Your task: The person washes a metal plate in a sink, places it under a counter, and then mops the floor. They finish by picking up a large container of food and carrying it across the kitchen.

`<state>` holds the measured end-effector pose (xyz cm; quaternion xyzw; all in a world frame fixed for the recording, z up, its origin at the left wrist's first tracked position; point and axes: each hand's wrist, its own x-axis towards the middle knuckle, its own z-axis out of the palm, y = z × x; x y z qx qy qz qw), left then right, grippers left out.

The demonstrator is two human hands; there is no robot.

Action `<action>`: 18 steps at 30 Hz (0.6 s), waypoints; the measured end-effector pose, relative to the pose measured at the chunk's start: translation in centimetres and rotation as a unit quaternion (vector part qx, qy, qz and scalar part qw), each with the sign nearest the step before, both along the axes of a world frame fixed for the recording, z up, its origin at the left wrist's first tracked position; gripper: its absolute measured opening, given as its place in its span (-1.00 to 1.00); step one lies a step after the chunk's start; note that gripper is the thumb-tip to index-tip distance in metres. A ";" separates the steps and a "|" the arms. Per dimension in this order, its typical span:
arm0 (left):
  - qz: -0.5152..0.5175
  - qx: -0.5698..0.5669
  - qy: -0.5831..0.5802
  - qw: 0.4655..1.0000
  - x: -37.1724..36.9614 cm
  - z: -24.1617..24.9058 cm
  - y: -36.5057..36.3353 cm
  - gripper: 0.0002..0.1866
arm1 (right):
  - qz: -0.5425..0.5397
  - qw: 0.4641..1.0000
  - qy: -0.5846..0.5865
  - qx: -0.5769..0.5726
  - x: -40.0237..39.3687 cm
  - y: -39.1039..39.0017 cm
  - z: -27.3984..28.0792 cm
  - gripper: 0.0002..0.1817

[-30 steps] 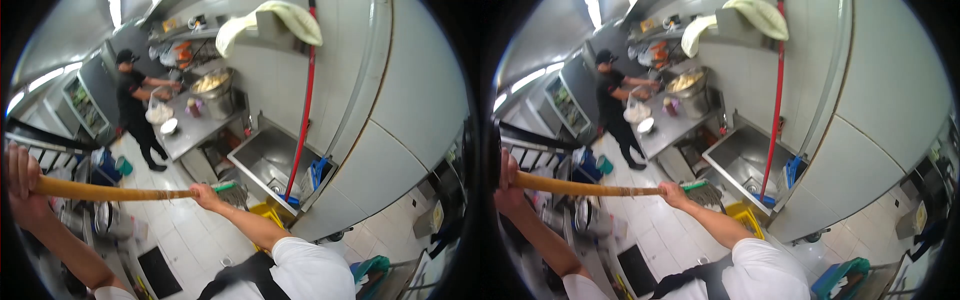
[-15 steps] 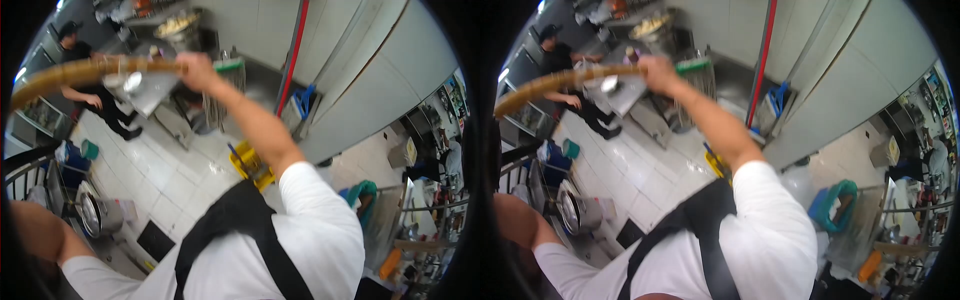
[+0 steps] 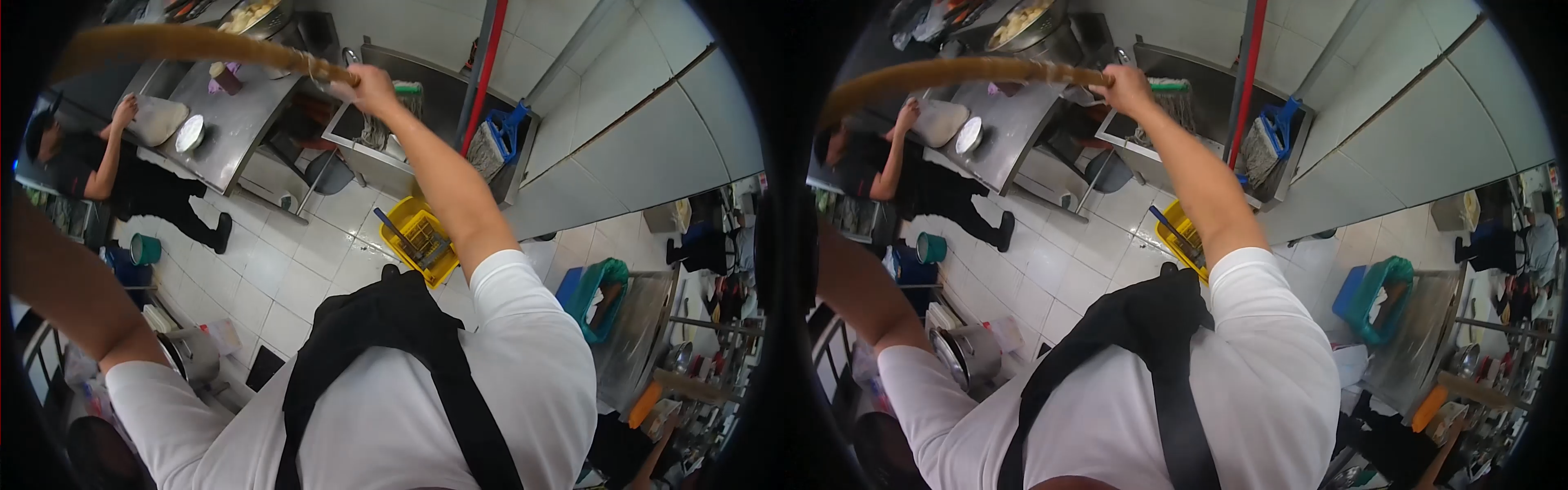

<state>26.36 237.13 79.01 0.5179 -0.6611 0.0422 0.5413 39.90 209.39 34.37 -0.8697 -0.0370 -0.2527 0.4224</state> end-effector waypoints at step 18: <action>-0.025 0.079 0.323 0.943 9.7 -14.3 -30.2 -0.65 | -0.165 0.949 0.233 0.134 -7.5 -4.9 -10.3 -0.34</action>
